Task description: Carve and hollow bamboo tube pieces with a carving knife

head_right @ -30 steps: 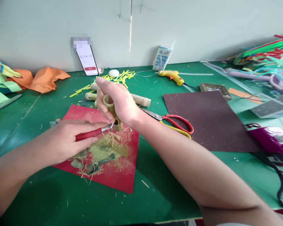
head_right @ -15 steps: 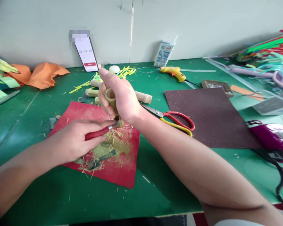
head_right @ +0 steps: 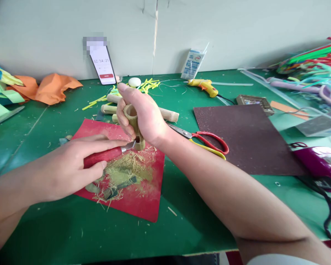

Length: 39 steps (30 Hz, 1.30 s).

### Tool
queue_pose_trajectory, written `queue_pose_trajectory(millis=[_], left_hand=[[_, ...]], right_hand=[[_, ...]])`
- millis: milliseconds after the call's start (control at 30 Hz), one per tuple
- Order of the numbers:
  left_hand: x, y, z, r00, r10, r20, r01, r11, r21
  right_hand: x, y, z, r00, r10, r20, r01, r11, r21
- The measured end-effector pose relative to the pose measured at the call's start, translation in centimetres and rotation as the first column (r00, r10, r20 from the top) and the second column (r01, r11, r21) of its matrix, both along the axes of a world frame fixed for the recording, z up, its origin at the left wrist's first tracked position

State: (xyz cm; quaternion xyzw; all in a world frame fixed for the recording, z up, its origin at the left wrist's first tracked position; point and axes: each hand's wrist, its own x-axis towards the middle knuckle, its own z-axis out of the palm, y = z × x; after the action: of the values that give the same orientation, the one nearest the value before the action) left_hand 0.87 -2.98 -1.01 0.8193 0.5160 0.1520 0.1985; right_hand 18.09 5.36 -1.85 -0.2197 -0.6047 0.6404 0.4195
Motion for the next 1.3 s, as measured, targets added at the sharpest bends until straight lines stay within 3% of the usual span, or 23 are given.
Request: queue_pose_trajectory(millis=[167,500,633,800,933,1300], left_hand=[[0.4,-0.2,0.8,0.995,0.054,0.081,-0.054,0.999,-0.004],[1.0,-0.8,2.4,0.962,0.165,0.217,-0.178,0.983,0.041],[1.5,-0.9,1.6,0.933,0.092,0.349,-0.128,0.988,0.082],[1.3,-0.5,-0.6,0.851,0.064,0.521,-0.209,0.952,0.224],[1.0,-0.2,-1.8,0.830,0.020,0.558,-0.199,0.944,0.263],[1.6,-0.1,-1.9,0.837,0.029,0.546,-0.170,0.963,0.210]], right_hand=[[-0.1,-0.3,-0.2,0.988,-0.152,-0.019,0.152,0.988,0.021],[-0.5,-0.5,-0.7,0.982,-0.176,-0.067,0.179,0.983,0.044],[-0.4,-0.3,-0.8,0.983,-0.178,-0.042,0.179,0.984,0.017],[-0.5,-0.3,-0.9,0.973,-0.222,-0.066,0.222,0.975,0.002],[-0.5,-0.4,-0.9,0.975,-0.218,-0.042,0.219,0.975,0.023],[-0.6,-0.6,-0.7,0.972,-0.236,0.020,0.235,0.971,0.055]])
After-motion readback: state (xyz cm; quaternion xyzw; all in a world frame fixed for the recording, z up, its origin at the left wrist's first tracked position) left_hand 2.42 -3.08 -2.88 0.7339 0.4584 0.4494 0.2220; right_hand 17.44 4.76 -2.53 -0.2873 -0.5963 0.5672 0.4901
